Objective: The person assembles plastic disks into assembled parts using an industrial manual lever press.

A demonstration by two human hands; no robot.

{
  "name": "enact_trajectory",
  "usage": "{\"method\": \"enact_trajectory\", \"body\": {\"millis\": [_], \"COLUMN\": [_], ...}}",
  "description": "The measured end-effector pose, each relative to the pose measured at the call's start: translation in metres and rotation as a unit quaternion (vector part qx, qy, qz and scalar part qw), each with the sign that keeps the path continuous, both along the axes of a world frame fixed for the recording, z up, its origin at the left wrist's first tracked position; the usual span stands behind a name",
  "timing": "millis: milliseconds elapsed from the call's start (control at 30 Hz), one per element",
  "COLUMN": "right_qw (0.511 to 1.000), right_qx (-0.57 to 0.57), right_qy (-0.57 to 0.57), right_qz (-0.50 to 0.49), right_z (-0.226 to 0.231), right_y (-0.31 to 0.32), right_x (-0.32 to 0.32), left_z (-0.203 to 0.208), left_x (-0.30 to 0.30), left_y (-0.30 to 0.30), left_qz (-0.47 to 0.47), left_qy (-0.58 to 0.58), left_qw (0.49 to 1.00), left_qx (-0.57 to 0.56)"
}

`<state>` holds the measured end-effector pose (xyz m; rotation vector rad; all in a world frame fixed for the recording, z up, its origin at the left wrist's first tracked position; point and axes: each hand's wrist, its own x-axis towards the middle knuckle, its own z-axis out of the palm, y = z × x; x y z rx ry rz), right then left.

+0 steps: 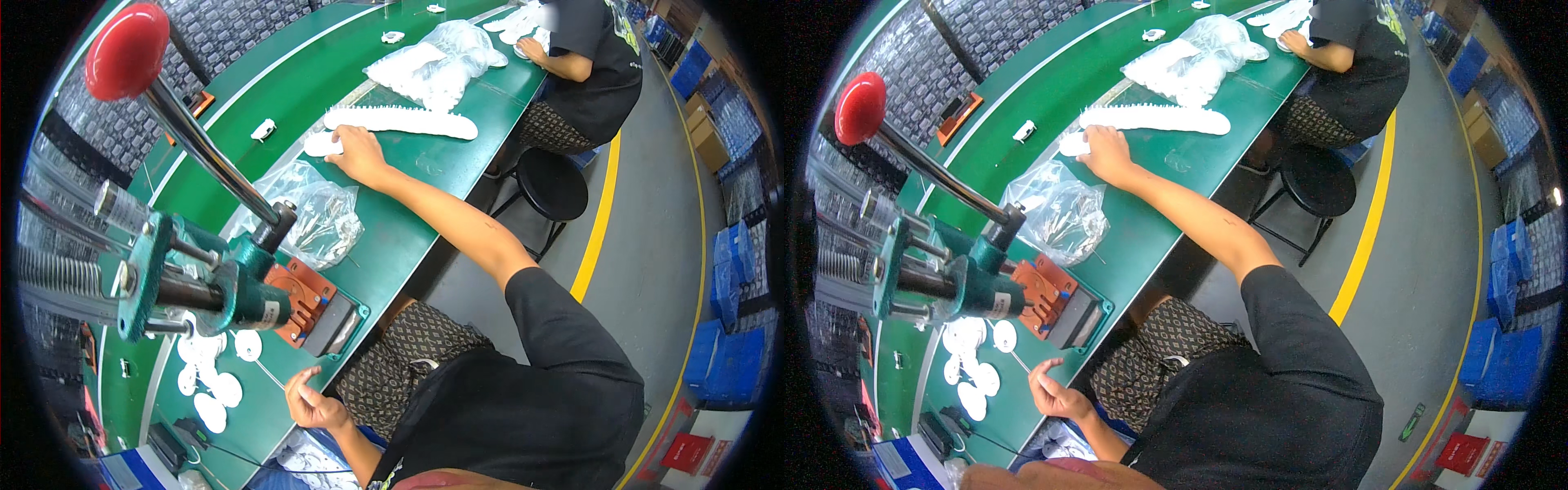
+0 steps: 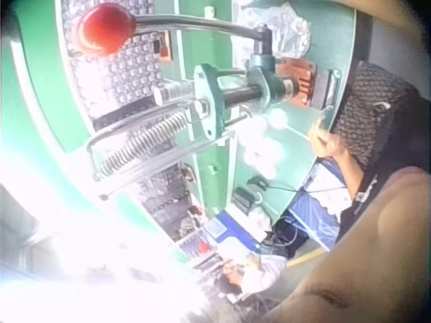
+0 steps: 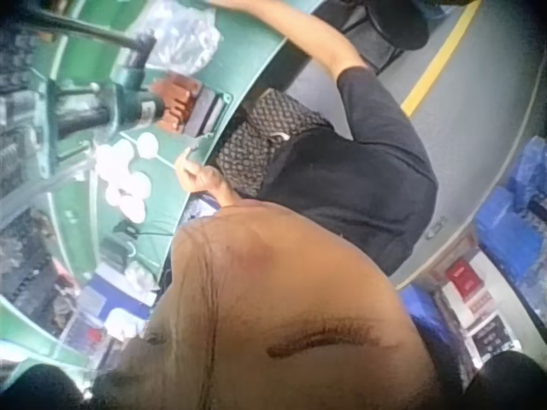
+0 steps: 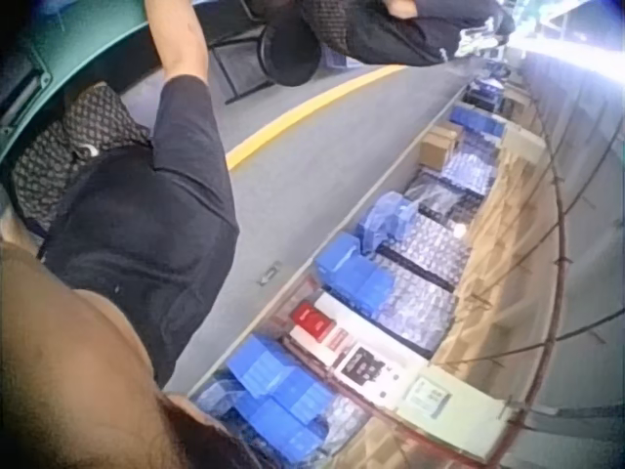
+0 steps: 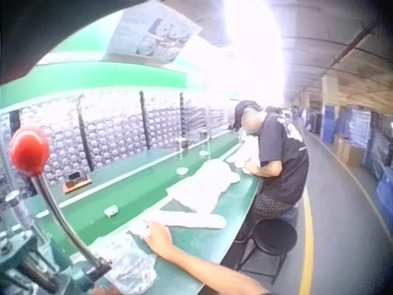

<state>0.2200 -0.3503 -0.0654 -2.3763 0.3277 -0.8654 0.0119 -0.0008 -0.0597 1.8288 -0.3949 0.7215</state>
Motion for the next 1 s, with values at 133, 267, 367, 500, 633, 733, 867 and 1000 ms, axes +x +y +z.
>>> {"method": "enact_trajectory", "body": {"millis": [133,267,367,500,633,733,867,1000], "right_qw": [1.0,1.0,1.0,0.994,0.983,0.986,0.992,0.989], "right_qx": [0.014,0.001,0.0,-0.107,-0.05,0.088,-0.06,-0.024], "right_qy": [0.005,-0.013,-0.016,-0.03,-0.176,0.06,0.094,0.079], "right_qz": [0.002,-0.005,0.006,-0.013,0.024,0.131,0.053,0.119], "right_z": [-0.013,-0.024,-0.026,-0.024,0.046,0.035,-0.007,-0.005], "right_y": [0.002,0.003,0.0,0.012,0.065,0.092,0.118,0.123], "right_x": [0.022,0.029,0.03,0.012,-0.108,-0.17,-0.17,-0.17], "left_z": [-0.008,-0.02,-0.023,-0.023,-0.017,-0.006,0.019,-0.006], "left_x": [0.001,0.005,0.007,0.01,0.007,0.019,0.062,0.089], "left_y": [0.025,0.038,0.035,0.031,0.04,0.038,0.028,0.062], "left_qz": [0.04,0.051,0.051,0.072,0.078,0.076,0.134,0.11], "left_qy": [0.03,0.114,0.136,0.153,0.141,0.09,0.043,0.138], "left_qw": [0.999,0.988,0.981,0.984,0.987,0.989,0.923,0.941], "left_qx": [0.011,-0.085,-0.126,-0.055,0.006,0.093,0.357,0.289]}}
